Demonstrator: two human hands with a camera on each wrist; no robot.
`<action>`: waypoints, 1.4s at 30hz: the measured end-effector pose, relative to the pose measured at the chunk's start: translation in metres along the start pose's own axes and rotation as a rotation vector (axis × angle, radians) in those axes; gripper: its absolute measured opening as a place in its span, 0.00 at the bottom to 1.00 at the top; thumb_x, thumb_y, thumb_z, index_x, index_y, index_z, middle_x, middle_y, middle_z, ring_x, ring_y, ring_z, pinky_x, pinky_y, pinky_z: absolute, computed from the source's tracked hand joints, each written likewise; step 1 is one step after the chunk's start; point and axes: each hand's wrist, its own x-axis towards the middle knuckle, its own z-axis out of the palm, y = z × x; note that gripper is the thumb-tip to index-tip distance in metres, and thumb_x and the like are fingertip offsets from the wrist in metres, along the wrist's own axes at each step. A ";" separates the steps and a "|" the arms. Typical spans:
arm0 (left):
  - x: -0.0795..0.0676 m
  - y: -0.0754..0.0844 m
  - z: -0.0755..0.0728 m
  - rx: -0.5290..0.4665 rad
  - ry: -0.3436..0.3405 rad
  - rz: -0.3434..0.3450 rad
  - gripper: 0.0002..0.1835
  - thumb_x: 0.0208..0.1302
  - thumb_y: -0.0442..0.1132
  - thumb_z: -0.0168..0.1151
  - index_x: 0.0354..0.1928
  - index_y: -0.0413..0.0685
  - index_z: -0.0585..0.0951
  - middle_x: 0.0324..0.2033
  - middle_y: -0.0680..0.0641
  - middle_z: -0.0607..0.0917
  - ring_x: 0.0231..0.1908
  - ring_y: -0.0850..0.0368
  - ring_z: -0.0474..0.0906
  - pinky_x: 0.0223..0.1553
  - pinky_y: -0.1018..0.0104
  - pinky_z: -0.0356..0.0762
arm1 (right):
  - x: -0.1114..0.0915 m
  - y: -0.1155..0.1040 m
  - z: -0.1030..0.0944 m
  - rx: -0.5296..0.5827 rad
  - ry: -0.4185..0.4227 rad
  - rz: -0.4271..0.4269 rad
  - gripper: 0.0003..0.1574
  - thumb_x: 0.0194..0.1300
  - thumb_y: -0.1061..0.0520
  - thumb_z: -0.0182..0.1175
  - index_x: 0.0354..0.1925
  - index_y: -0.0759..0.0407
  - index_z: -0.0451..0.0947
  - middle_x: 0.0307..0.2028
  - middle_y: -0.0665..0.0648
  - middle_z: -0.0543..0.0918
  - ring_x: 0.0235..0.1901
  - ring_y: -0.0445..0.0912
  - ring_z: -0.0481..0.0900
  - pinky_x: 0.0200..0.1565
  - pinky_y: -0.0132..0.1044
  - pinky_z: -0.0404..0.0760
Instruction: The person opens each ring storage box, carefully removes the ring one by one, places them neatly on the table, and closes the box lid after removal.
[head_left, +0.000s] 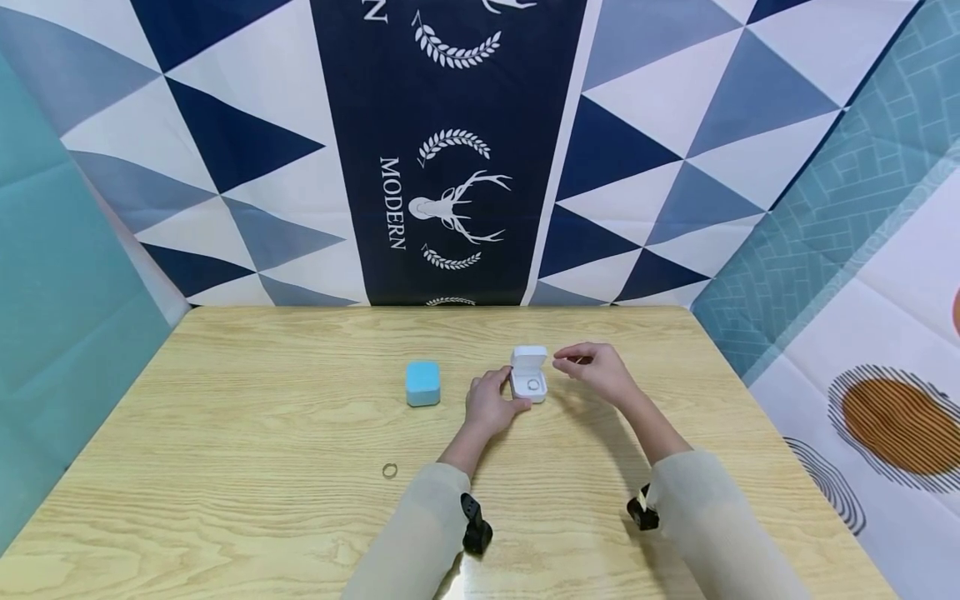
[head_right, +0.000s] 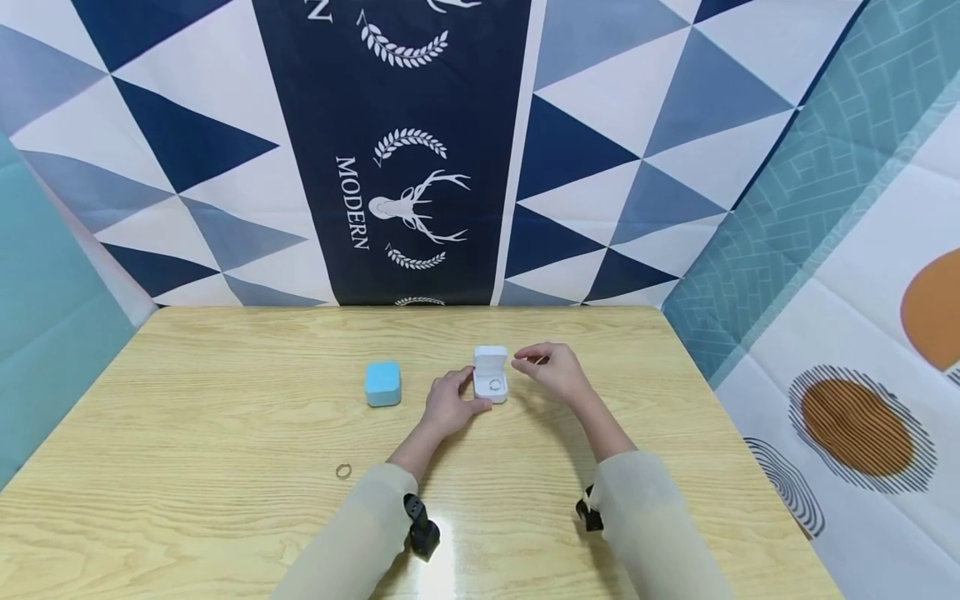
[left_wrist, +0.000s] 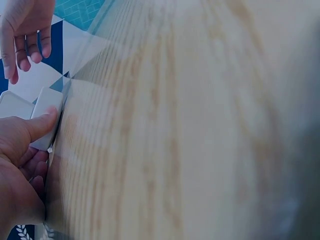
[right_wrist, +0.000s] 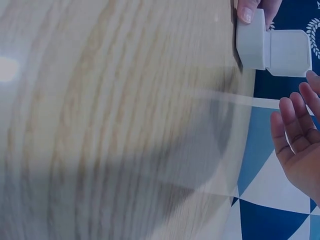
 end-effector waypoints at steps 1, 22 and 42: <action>0.000 0.000 0.000 0.000 0.001 0.001 0.36 0.51 0.48 0.70 0.63 0.48 0.71 0.59 0.47 0.76 0.52 0.50 0.69 0.55 0.57 0.66 | 0.000 0.000 0.001 -0.007 0.004 -0.006 0.18 0.61 0.53 0.63 0.45 0.63 0.82 0.39 0.62 0.83 0.31 0.47 0.77 0.30 0.33 0.76; 0.000 -0.002 0.000 0.019 -0.005 0.016 0.37 0.52 0.48 0.70 0.64 0.47 0.70 0.59 0.46 0.76 0.52 0.49 0.69 0.56 0.56 0.66 | -0.001 -0.002 0.023 -0.083 -0.023 -0.081 0.09 0.57 0.58 0.65 0.36 0.63 0.85 0.31 0.58 0.83 0.28 0.41 0.74 0.31 0.29 0.73; 0.002 -0.003 0.000 0.016 -0.004 0.011 0.36 0.53 0.49 0.69 0.64 0.47 0.70 0.59 0.46 0.76 0.52 0.50 0.68 0.55 0.57 0.66 | 0.000 -0.006 0.034 -0.174 -0.086 -0.122 0.08 0.58 0.59 0.64 0.33 0.63 0.85 0.27 0.56 0.80 0.27 0.42 0.71 0.30 0.31 0.71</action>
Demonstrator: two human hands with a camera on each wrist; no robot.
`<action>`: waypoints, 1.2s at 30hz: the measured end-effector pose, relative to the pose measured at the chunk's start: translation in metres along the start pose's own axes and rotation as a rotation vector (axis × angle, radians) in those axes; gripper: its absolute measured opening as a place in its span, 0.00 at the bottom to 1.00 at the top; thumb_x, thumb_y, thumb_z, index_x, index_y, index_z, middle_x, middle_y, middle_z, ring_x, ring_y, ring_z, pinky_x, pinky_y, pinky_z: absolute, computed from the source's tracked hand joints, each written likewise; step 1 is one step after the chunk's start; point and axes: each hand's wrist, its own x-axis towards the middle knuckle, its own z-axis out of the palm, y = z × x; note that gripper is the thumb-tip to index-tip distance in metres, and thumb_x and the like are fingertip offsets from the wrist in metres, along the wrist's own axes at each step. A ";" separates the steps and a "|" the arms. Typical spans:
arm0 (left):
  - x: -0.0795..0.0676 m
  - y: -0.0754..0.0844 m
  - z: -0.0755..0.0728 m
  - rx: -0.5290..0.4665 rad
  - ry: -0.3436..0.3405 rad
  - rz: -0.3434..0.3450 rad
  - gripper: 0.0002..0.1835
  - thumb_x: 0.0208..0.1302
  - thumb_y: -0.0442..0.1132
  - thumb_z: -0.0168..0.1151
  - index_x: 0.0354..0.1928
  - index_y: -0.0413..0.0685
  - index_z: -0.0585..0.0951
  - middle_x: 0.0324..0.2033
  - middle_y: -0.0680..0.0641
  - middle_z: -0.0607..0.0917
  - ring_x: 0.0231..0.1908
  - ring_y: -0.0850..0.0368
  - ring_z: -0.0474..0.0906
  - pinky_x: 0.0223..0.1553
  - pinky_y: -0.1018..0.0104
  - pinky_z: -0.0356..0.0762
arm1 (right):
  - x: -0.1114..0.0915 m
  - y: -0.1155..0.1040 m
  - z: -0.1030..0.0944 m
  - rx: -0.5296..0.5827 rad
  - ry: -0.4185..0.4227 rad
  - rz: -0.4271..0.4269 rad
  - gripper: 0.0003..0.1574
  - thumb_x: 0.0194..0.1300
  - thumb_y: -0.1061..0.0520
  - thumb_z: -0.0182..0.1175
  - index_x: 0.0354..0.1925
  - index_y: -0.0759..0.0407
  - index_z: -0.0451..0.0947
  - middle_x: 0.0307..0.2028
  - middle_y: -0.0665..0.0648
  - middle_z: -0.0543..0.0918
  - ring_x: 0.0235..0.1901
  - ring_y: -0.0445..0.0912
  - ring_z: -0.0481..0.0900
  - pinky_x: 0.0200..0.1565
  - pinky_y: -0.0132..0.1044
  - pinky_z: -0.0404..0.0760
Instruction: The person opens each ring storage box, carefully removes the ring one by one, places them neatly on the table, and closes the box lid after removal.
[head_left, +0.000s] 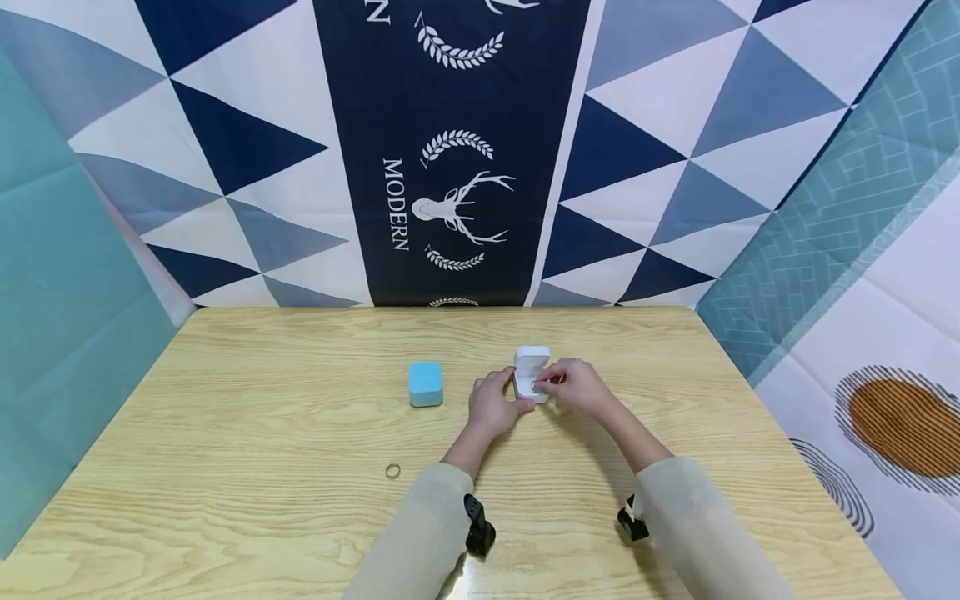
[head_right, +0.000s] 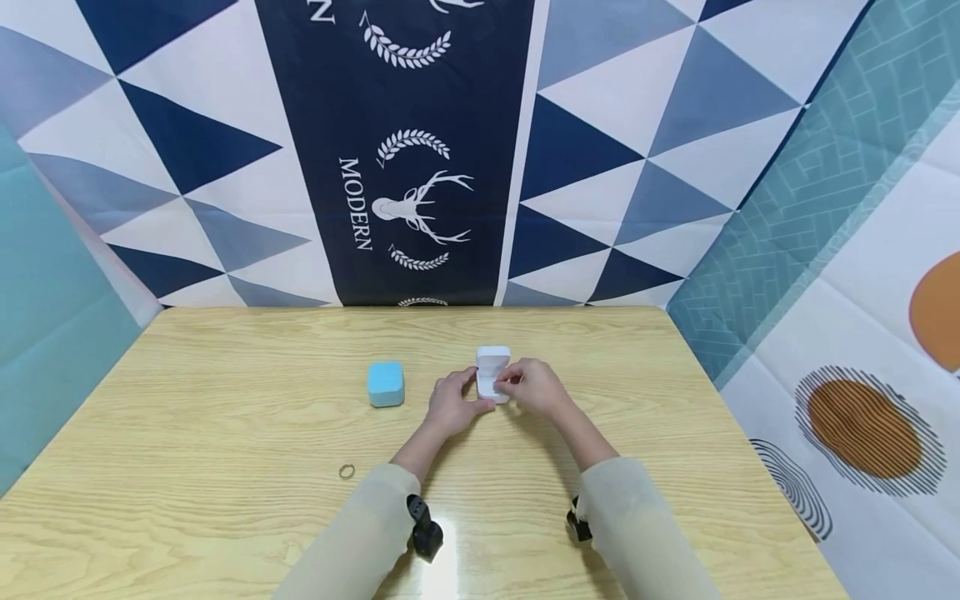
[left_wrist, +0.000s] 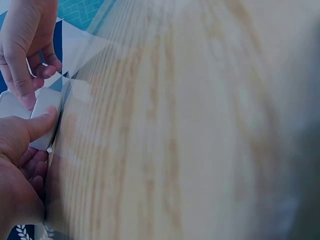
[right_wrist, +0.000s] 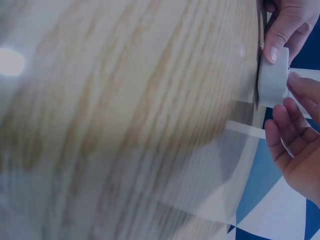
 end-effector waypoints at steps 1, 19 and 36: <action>0.000 0.000 0.000 0.000 0.000 0.000 0.36 0.53 0.49 0.69 0.64 0.47 0.70 0.59 0.46 0.76 0.52 0.50 0.68 0.55 0.57 0.66 | 0.000 -0.001 0.000 -0.003 0.001 0.001 0.08 0.57 0.59 0.64 0.33 0.63 0.85 0.27 0.56 0.80 0.27 0.42 0.71 0.30 0.31 0.71; -0.002 0.003 0.000 -0.003 0.003 -0.016 0.36 0.53 0.49 0.69 0.64 0.48 0.71 0.59 0.47 0.76 0.52 0.51 0.68 0.55 0.57 0.66 | 0.007 -0.005 -0.002 -0.116 -0.084 0.035 0.06 0.58 0.58 0.64 0.32 0.61 0.85 0.30 0.55 0.84 0.31 0.43 0.73 0.34 0.33 0.71; -0.003 0.003 -0.001 -0.009 0.007 -0.021 0.35 0.53 0.49 0.69 0.63 0.49 0.72 0.58 0.48 0.77 0.50 0.52 0.68 0.53 0.59 0.66 | 0.016 -0.004 -0.002 -0.167 -0.139 0.020 0.05 0.56 0.58 0.66 0.28 0.60 0.85 0.32 0.55 0.85 0.31 0.43 0.75 0.36 0.34 0.72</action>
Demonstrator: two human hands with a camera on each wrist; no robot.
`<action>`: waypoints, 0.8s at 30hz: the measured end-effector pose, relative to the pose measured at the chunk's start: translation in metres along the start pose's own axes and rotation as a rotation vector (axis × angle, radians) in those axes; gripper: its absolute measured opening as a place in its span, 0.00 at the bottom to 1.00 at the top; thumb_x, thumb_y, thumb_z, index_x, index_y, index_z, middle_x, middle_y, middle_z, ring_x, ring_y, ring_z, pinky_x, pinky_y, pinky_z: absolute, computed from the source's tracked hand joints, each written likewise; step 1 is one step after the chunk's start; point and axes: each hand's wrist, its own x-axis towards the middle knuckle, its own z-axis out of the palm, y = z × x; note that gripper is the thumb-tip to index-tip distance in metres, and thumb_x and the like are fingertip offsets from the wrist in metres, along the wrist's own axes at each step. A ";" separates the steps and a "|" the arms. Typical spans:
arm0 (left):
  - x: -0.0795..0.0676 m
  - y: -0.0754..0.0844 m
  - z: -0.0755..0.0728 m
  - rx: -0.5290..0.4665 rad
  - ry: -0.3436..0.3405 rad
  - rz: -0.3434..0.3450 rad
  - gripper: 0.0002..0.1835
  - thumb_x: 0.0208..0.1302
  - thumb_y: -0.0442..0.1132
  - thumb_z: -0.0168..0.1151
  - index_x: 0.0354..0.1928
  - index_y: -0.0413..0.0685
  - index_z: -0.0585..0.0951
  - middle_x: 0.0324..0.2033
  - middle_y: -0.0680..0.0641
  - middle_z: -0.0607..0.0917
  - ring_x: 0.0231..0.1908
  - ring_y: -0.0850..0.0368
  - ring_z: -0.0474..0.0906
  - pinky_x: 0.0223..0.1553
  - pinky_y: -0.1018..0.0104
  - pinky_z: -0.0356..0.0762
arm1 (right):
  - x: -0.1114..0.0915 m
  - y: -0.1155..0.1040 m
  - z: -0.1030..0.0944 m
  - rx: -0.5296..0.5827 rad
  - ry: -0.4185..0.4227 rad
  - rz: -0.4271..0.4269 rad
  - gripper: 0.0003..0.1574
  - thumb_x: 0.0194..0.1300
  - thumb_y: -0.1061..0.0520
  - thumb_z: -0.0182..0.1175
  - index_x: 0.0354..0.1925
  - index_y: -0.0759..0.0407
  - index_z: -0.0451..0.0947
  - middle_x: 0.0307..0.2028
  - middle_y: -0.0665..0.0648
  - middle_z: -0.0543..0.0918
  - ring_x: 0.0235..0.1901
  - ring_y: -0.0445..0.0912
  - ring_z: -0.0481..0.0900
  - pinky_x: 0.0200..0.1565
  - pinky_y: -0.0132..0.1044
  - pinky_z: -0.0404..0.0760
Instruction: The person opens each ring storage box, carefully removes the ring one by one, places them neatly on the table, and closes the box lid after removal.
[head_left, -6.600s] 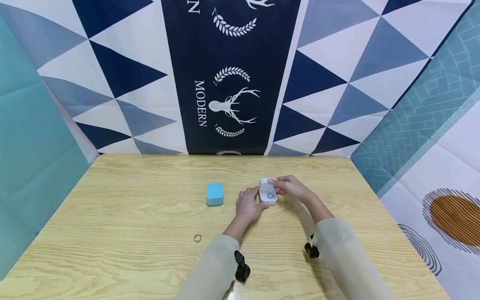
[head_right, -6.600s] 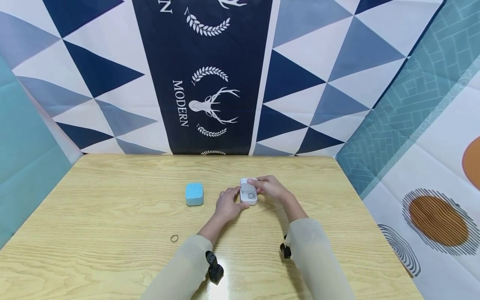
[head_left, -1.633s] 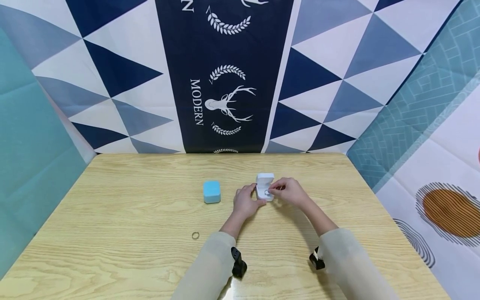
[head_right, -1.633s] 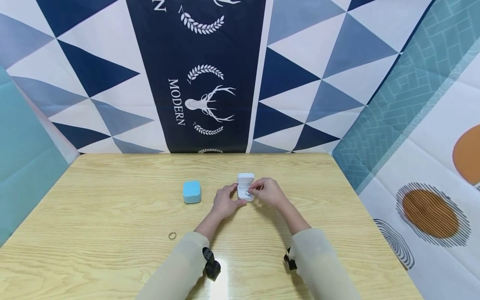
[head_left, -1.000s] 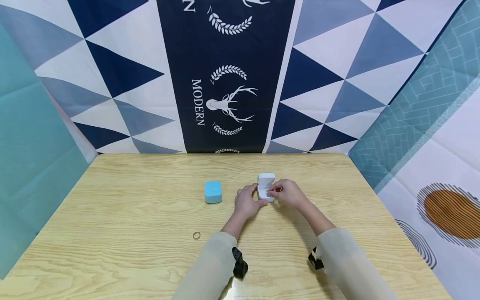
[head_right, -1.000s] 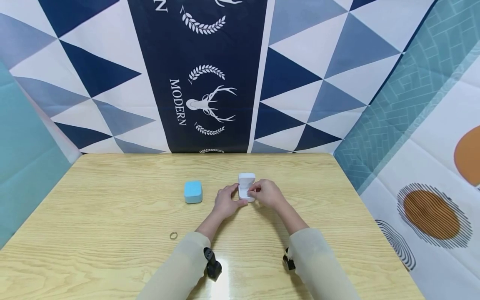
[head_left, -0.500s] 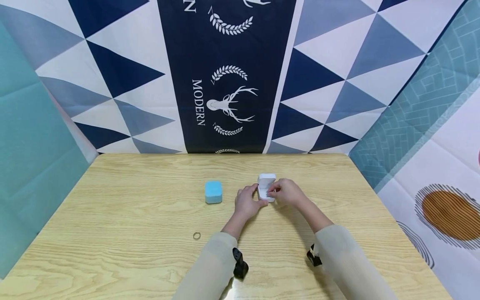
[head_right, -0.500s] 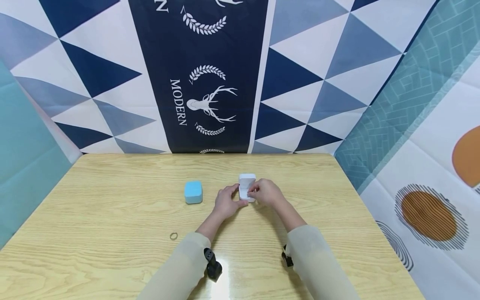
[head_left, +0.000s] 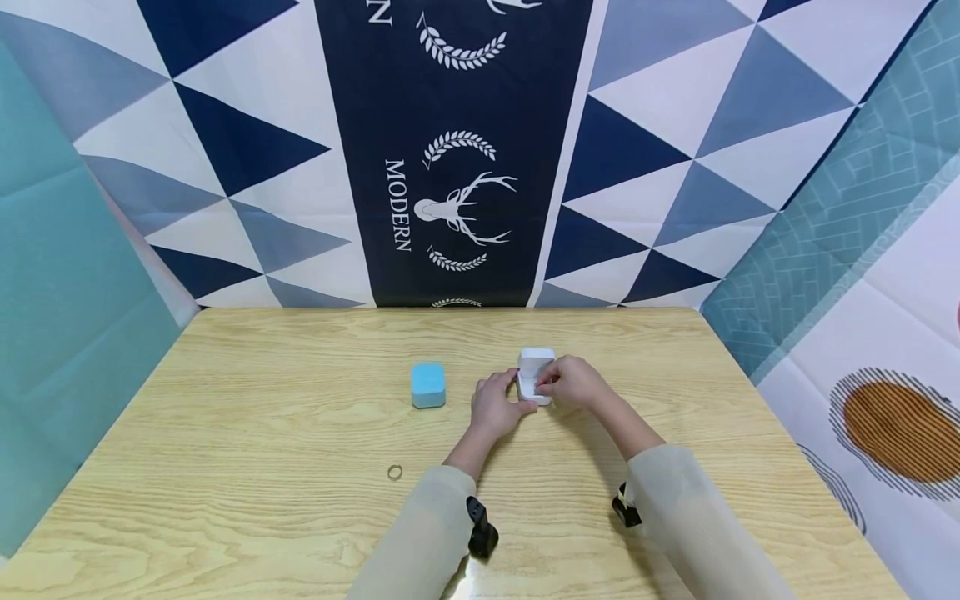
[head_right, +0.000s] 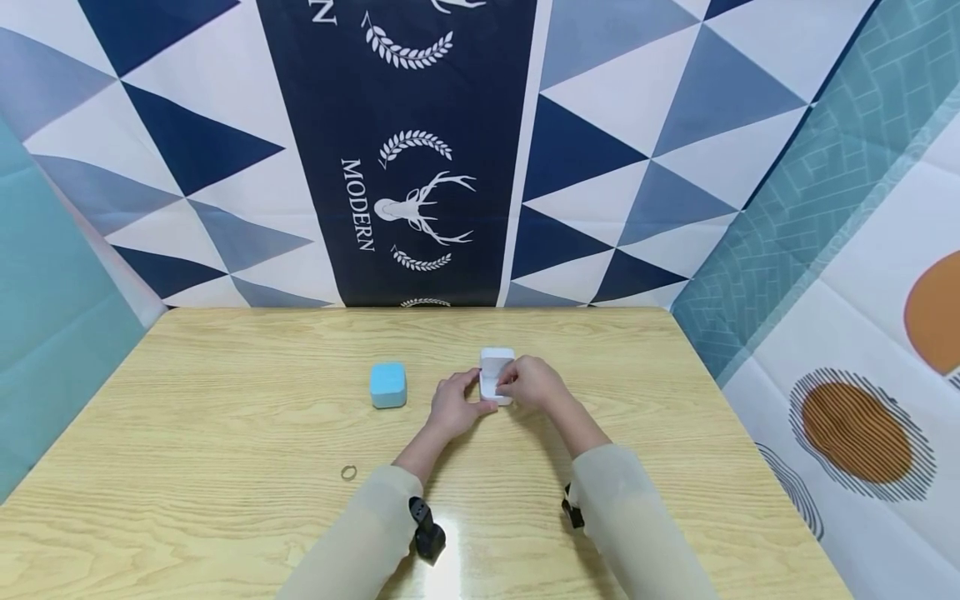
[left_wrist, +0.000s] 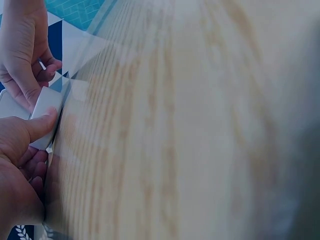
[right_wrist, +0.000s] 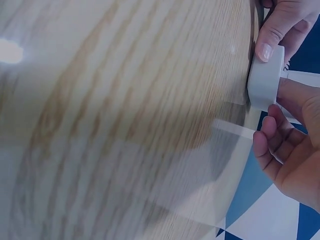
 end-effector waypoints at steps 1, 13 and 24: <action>0.000 0.000 0.000 0.001 0.001 0.000 0.35 0.52 0.49 0.69 0.63 0.49 0.72 0.58 0.48 0.77 0.50 0.52 0.68 0.53 0.59 0.66 | 0.000 0.000 0.000 -0.002 0.000 -0.003 0.05 0.56 0.59 0.66 0.28 0.60 0.85 0.31 0.55 0.85 0.30 0.43 0.74 0.35 0.34 0.72; 0.000 0.001 -0.001 -0.001 0.004 0.020 0.34 0.53 0.48 0.69 0.63 0.49 0.72 0.59 0.47 0.76 0.51 0.51 0.69 0.54 0.57 0.65 | -0.001 -0.003 -0.002 -0.053 0.015 -0.047 0.04 0.55 0.59 0.66 0.27 0.59 0.85 0.28 0.54 0.86 0.28 0.41 0.75 0.33 0.33 0.72; 0.000 -0.001 -0.001 0.013 -0.012 0.024 0.38 0.51 0.50 0.70 0.64 0.46 0.70 0.59 0.46 0.76 0.52 0.50 0.68 0.55 0.56 0.65 | -0.001 -0.001 0.000 -0.090 0.011 -0.136 0.06 0.58 0.60 0.64 0.28 0.62 0.83 0.26 0.54 0.84 0.26 0.40 0.74 0.32 0.33 0.73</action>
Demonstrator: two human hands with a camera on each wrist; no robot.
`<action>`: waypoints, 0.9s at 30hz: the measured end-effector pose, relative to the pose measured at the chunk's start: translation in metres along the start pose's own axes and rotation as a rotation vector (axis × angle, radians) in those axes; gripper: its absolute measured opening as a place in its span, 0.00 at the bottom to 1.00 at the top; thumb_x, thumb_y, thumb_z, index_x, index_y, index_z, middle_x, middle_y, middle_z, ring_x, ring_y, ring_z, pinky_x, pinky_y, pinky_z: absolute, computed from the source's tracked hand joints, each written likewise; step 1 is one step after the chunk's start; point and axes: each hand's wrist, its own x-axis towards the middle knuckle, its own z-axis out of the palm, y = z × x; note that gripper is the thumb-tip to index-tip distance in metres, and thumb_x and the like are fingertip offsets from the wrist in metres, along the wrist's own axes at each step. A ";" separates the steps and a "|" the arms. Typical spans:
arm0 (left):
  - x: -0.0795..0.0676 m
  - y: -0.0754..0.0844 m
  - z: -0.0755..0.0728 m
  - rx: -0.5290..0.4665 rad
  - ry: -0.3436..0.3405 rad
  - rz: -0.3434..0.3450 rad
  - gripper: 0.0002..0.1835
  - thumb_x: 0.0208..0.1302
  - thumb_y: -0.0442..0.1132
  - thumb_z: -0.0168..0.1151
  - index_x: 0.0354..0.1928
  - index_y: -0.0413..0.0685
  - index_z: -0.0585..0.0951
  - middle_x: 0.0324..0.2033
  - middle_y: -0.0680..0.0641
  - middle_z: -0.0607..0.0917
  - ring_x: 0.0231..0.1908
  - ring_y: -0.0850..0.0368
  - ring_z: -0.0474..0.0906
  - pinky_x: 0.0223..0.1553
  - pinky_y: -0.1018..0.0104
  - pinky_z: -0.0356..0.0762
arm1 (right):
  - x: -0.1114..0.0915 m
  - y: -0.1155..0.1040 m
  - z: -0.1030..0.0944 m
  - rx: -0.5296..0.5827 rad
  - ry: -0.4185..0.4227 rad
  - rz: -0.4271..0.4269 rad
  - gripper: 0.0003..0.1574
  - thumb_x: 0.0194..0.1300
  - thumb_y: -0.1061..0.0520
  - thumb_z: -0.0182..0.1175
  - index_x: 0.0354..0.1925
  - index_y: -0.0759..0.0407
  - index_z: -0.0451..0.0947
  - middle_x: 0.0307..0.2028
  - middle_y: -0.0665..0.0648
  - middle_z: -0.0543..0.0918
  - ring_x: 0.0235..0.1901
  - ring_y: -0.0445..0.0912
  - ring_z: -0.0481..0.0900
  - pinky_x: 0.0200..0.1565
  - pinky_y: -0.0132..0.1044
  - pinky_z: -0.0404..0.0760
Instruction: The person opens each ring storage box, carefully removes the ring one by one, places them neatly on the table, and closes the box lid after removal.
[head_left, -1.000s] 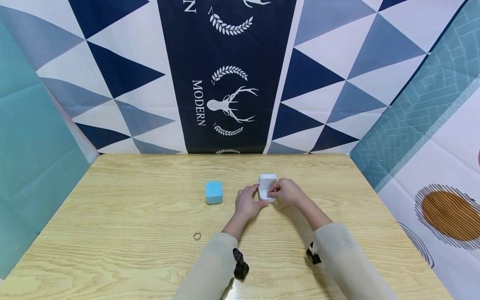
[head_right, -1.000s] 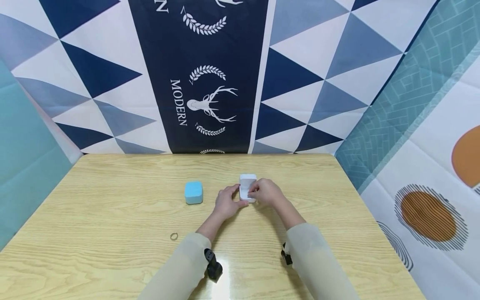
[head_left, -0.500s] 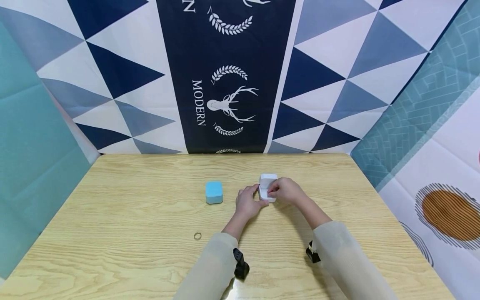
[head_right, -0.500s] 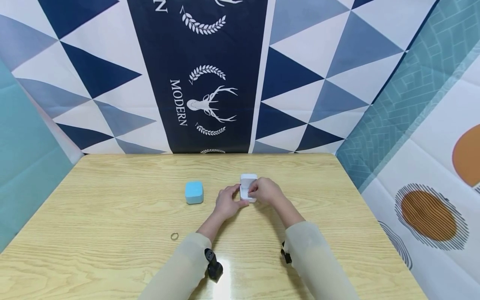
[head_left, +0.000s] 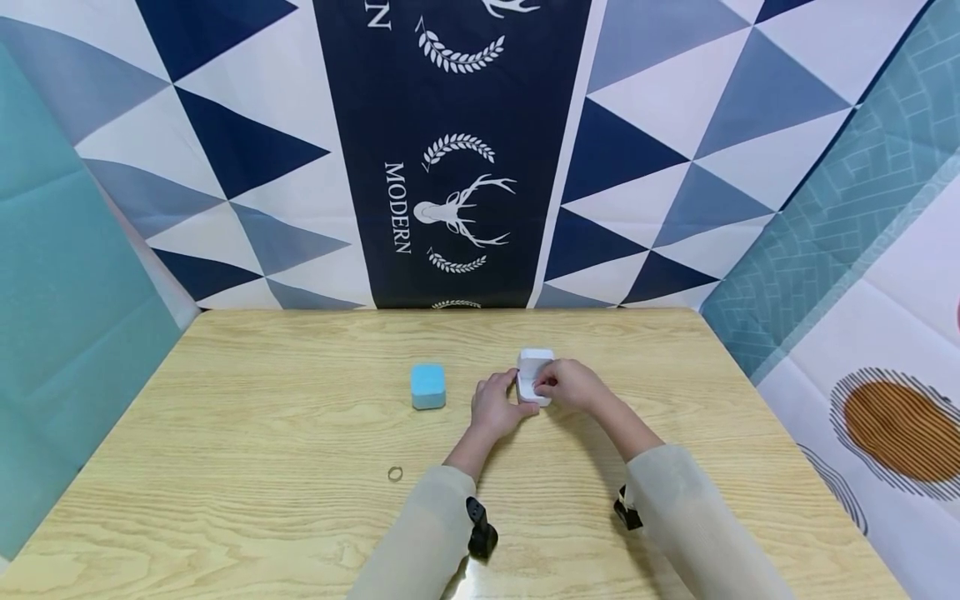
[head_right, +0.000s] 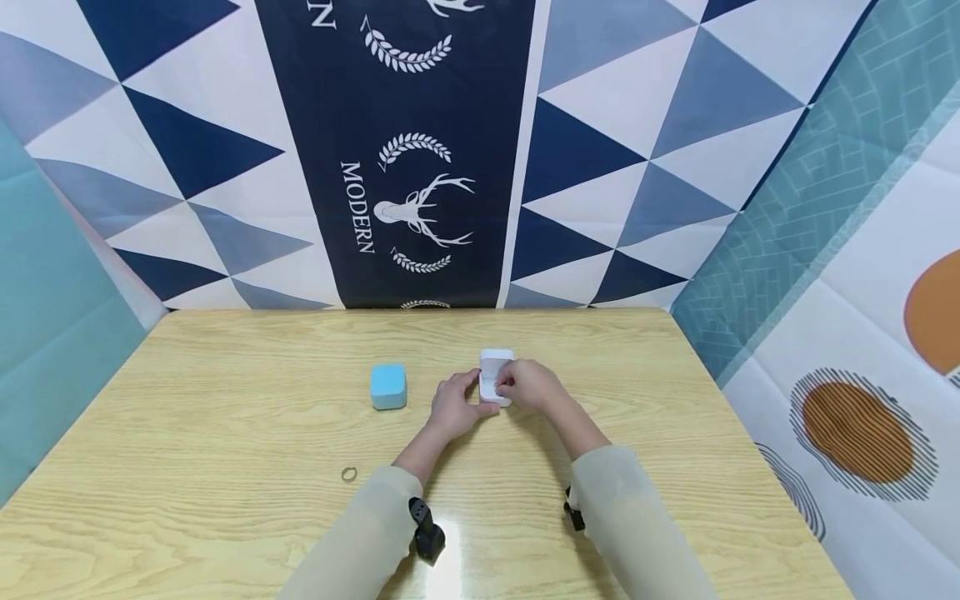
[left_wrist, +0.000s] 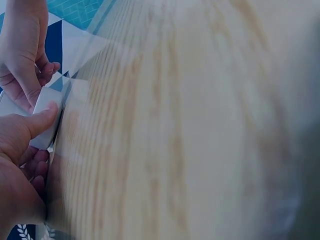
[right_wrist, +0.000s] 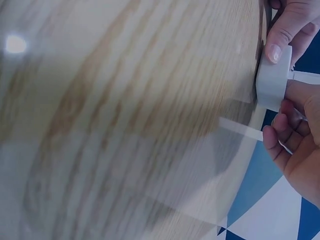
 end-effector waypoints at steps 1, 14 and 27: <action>0.000 0.000 0.000 0.002 0.000 -0.002 0.38 0.51 0.50 0.70 0.64 0.46 0.70 0.59 0.46 0.76 0.52 0.50 0.68 0.55 0.57 0.65 | 0.000 0.001 0.001 0.000 0.002 -0.009 0.06 0.58 0.60 0.63 0.28 0.63 0.83 0.26 0.54 0.84 0.25 0.40 0.73 0.31 0.33 0.73; 0.000 0.000 0.001 0.016 0.005 -0.005 0.38 0.51 0.51 0.70 0.64 0.46 0.70 0.59 0.47 0.76 0.52 0.50 0.69 0.55 0.56 0.65 | -0.004 0.002 0.002 0.064 0.021 0.014 0.06 0.59 0.60 0.63 0.29 0.63 0.82 0.25 0.54 0.82 0.25 0.40 0.71 0.29 0.31 0.70; 0.001 0.000 0.001 0.025 0.002 0.001 0.38 0.52 0.51 0.70 0.64 0.46 0.70 0.59 0.47 0.76 0.52 0.50 0.69 0.54 0.56 0.66 | -0.010 0.001 -0.003 0.100 0.057 0.055 0.06 0.60 0.61 0.61 0.32 0.63 0.83 0.24 0.53 0.79 0.24 0.40 0.68 0.27 0.29 0.66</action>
